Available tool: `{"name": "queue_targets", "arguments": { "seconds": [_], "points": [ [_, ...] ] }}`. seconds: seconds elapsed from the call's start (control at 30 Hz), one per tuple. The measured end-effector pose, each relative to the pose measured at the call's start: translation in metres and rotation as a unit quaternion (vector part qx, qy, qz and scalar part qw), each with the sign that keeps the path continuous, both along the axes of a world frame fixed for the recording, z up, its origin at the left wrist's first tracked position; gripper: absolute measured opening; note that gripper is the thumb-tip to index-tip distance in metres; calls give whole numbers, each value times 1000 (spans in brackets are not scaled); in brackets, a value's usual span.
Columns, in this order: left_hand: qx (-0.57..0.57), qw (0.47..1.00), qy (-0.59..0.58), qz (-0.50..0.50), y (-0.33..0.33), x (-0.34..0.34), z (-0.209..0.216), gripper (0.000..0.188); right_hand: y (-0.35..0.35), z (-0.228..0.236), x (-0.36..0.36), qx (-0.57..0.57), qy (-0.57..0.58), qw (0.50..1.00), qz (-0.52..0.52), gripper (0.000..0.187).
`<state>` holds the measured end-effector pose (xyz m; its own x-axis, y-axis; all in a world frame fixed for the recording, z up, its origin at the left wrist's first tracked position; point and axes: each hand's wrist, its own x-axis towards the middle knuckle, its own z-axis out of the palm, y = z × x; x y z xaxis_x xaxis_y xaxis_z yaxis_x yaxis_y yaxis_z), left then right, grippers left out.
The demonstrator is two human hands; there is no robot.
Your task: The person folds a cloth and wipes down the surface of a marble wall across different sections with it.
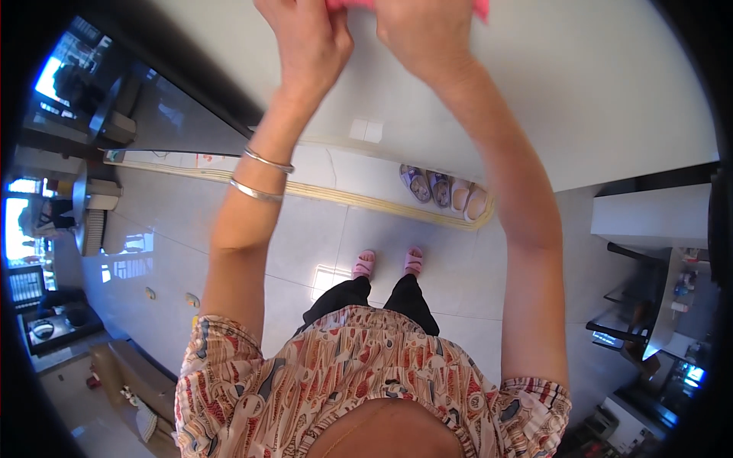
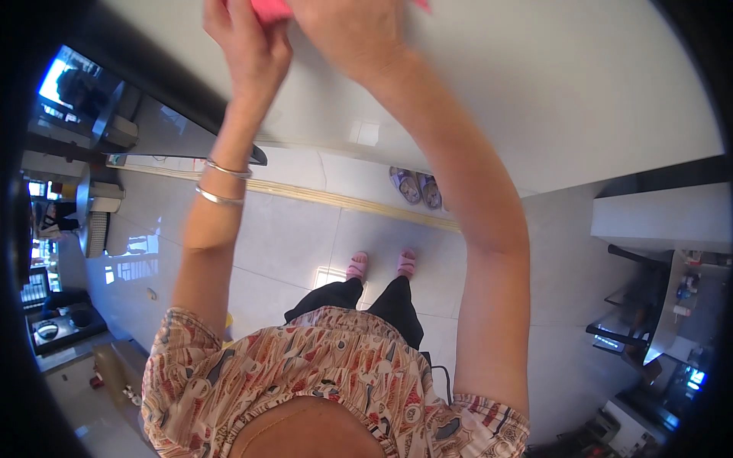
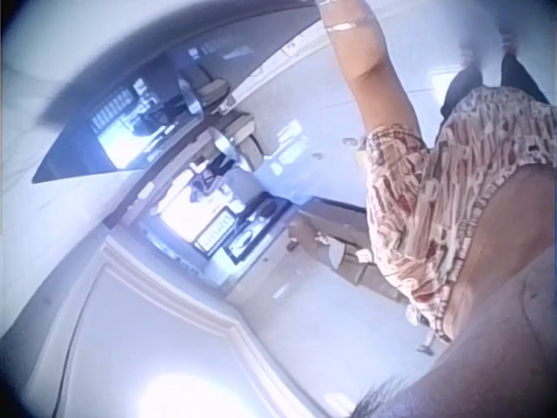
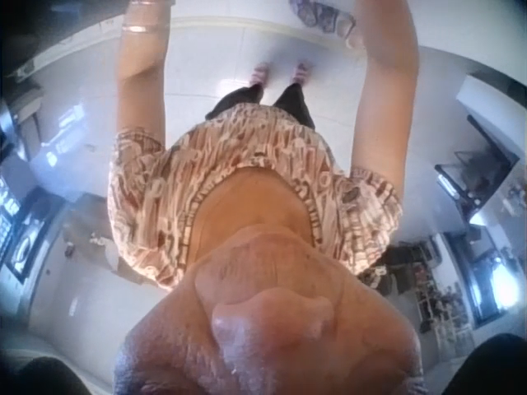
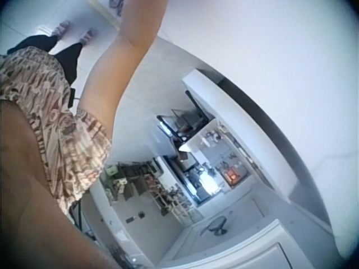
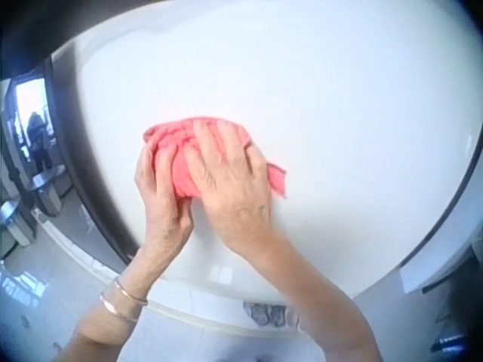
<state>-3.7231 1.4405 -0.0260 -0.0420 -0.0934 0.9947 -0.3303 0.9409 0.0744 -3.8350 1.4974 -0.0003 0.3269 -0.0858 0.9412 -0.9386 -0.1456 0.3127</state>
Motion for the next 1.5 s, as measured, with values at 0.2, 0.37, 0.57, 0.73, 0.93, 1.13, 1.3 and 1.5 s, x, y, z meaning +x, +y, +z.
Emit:
{"name": "queue_targets", "arguments": {
  "seconds": [0.2,0.37,0.57,0.73,0.93,1.13,1.3,1.5],
  "points": [
    [209,973,-93,-4,13,12,-183,76,19,-152,-6,215,143,950,-175,44],
    [550,816,-96,-146,68,14,-337,69,50,-276,-11,399,202,885,-133,46],
    [595,773,-57,-210,93,30,-304,64,73,-242,-7,496,88,861,-67,34],
    [362,931,27,-40,41,60,-177,57,4,-127,45,267,75,960,49,29],
    [323,939,115,15,-28,52,-146,63,-76,-92,83,203,127,971,26,28],
    [505,844,181,-23,-38,58,-256,77,-101,-174,113,427,246,869,-49,41],
    [625,773,107,-12,-35,78,-356,73,-107,-279,129,506,263,819,-54,40],
    [770,538,243,-242,5,39,-410,85,-60,-375,65,550,210,808,-21,45]
  ]
}}
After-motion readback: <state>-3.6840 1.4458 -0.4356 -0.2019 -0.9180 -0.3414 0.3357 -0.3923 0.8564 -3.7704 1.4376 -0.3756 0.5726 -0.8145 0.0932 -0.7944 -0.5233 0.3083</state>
